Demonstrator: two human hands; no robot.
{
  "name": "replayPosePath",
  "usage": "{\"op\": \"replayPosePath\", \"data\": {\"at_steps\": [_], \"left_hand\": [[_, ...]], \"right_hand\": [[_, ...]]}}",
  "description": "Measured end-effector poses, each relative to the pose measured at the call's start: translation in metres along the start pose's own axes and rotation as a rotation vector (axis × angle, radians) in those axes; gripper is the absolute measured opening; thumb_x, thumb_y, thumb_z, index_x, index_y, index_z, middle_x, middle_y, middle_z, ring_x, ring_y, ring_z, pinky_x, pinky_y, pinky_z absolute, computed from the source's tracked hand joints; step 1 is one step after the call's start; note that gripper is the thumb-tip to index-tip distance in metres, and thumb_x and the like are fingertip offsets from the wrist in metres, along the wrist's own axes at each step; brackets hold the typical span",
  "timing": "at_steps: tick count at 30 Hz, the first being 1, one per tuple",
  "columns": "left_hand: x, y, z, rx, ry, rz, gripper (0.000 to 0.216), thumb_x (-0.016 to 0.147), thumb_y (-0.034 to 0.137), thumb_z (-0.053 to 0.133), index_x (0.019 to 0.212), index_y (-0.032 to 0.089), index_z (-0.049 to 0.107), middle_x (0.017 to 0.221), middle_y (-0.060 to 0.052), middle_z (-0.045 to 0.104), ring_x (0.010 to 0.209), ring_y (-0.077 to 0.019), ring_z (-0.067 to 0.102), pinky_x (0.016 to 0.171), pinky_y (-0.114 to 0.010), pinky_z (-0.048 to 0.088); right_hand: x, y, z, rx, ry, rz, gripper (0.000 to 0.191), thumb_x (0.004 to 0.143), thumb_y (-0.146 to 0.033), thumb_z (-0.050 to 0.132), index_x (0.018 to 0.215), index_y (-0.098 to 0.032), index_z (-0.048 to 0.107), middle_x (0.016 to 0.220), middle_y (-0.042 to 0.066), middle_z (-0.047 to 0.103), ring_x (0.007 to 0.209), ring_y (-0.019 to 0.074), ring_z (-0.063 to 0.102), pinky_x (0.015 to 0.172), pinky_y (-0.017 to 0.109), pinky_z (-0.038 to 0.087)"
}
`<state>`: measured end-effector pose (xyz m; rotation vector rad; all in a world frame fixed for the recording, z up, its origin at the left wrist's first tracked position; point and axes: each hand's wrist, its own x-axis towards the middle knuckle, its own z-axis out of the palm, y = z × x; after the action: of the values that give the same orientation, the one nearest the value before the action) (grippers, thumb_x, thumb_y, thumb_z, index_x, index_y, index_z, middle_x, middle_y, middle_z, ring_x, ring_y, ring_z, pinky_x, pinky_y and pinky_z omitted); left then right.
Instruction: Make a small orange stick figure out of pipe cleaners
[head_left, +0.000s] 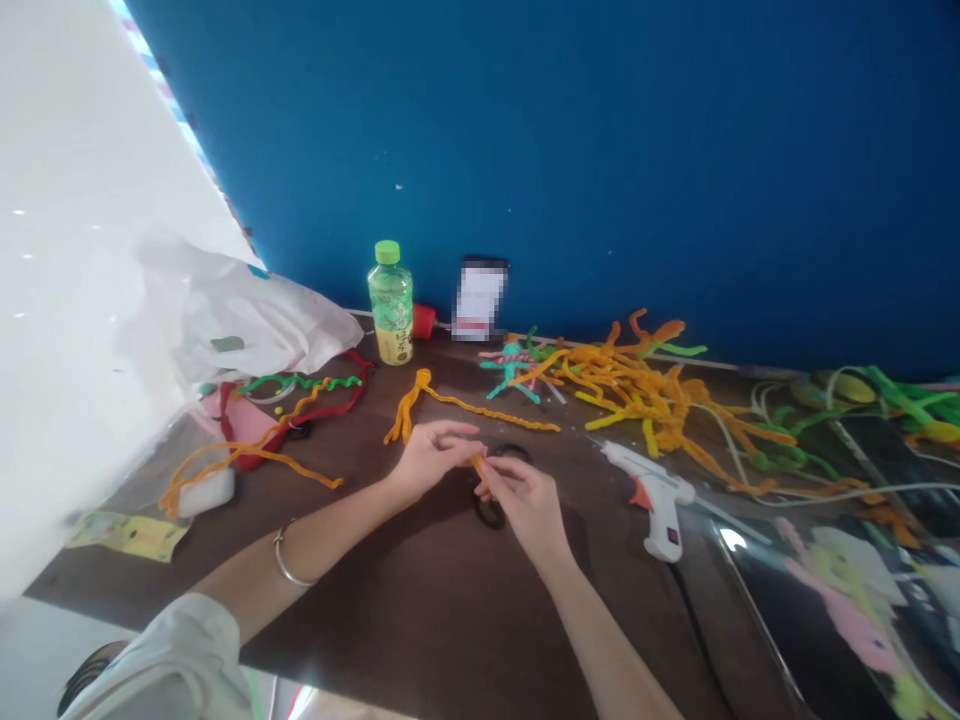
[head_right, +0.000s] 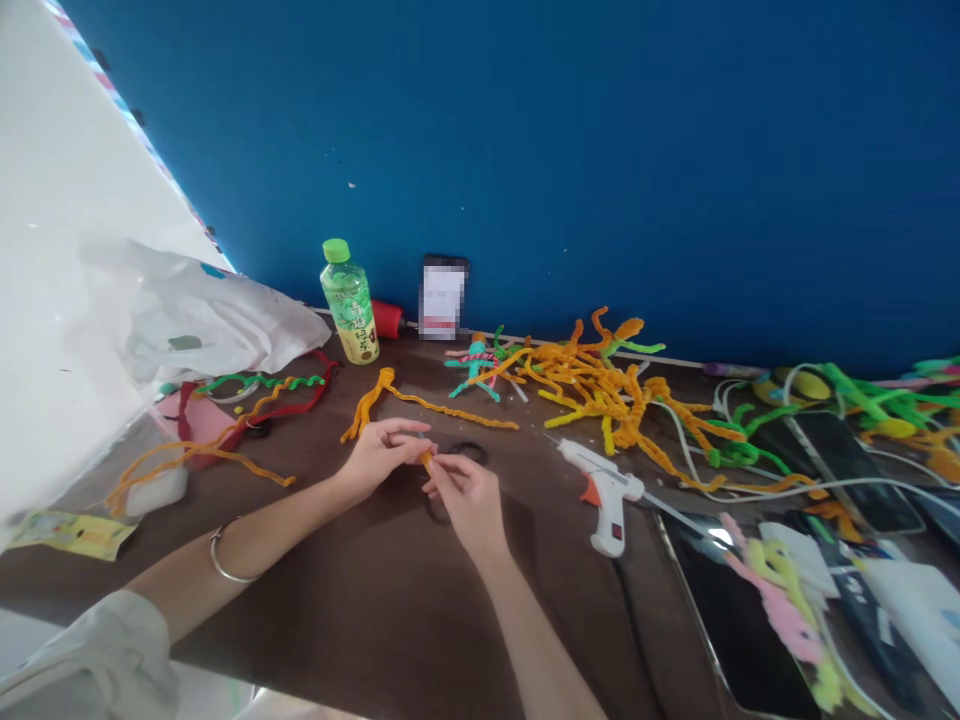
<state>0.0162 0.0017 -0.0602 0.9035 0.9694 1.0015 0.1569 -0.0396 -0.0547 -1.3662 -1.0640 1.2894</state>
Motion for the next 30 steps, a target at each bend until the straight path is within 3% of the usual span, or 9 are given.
{"op": "replayPosePath", "data": {"at_steps": [7,13,17,21,25,30], "left_hand": [[0.003,0.001,0.000,-0.155,0.060,-0.066,0.039,0.058,0.029,0.075,0.087,0.010,0.060,0.074,-0.010,0.070,0.069,-0.0174,0.066,0.067,-0.030,0.052],[0.001,-0.002,0.001,-0.169,-0.015,-0.036,0.042,0.060,0.029,0.074,0.096,0.012,0.059,0.079,-0.009,0.070,0.072,-0.0168,0.066,0.073,-0.032,0.052],[0.000,-0.003,0.002,-0.176,-0.023,-0.051,0.037,0.060,0.027,0.074,0.092,0.011,0.062,0.078,-0.009,0.070,0.073,-0.0176,0.066,0.075,-0.033,0.051],[0.001,-0.003,0.001,-0.230,0.004,-0.050,0.033,0.061,0.027,0.073,0.087,0.010,0.064,0.081,-0.011,0.070,0.076,-0.0185,0.065,0.077,-0.034,0.051],[0.002,-0.003,-0.001,-0.214,0.017,-0.065,0.033,0.060,0.028,0.073,0.086,0.010,0.064,0.084,-0.012,0.069,0.075,-0.0191,0.065,0.074,-0.033,0.051],[0.002,-0.002,0.000,-0.226,0.014,-0.088,0.033,0.060,0.028,0.074,0.085,0.010,0.064,0.083,-0.011,0.069,0.074,-0.0169,0.065,0.072,-0.029,0.052]], "right_hand": [[0.000,0.002,0.002,-0.040,0.042,-0.152,0.024,0.068,-0.037,0.065,0.077,-0.015,0.066,0.064,0.004,0.066,0.058,0.0167,0.064,0.058,0.029,0.055],[0.001,0.010,0.002,-0.020,0.068,-0.228,0.022,0.072,-0.034,0.063,0.083,-0.016,0.066,0.070,0.004,0.066,0.059,0.0159,0.064,0.058,0.029,0.056],[0.001,0.010,0.001,-0.043,0.076,-0.268,0.020,0.074,-0.032,0.061,0.085,-0.016,0.064,0.072,0.004,0.067,0.060,0.0161,0.065,0.058,0.030,0.056],[0.000,0.009,-0.004,-0.280,0.054,-0.572,0.013,0.075,-0.022,0.061,0.086,-0.019,0.066,0.086,0.006,0.066,0.076,0.0171,0.065,0.068,0.030,0.055],[-0.001,0.008,-0.008,-0.585,0.112,-0.900,0.020,0.075,-0.013,0.060,0.092,-0.022,0.065,0.085,0.004,0.068,0.078,0.0160,0.064,0.074,0.029,0.053],[0.000,0.008,-0.008,-0.671,0.177,-1.013,0.021,0.076,-0.011,0.059,0.092,-0.021,0.065,0.081,0.004,0.068,0.072,0.0142,0.064,0.070,0.026,0.054]]}}
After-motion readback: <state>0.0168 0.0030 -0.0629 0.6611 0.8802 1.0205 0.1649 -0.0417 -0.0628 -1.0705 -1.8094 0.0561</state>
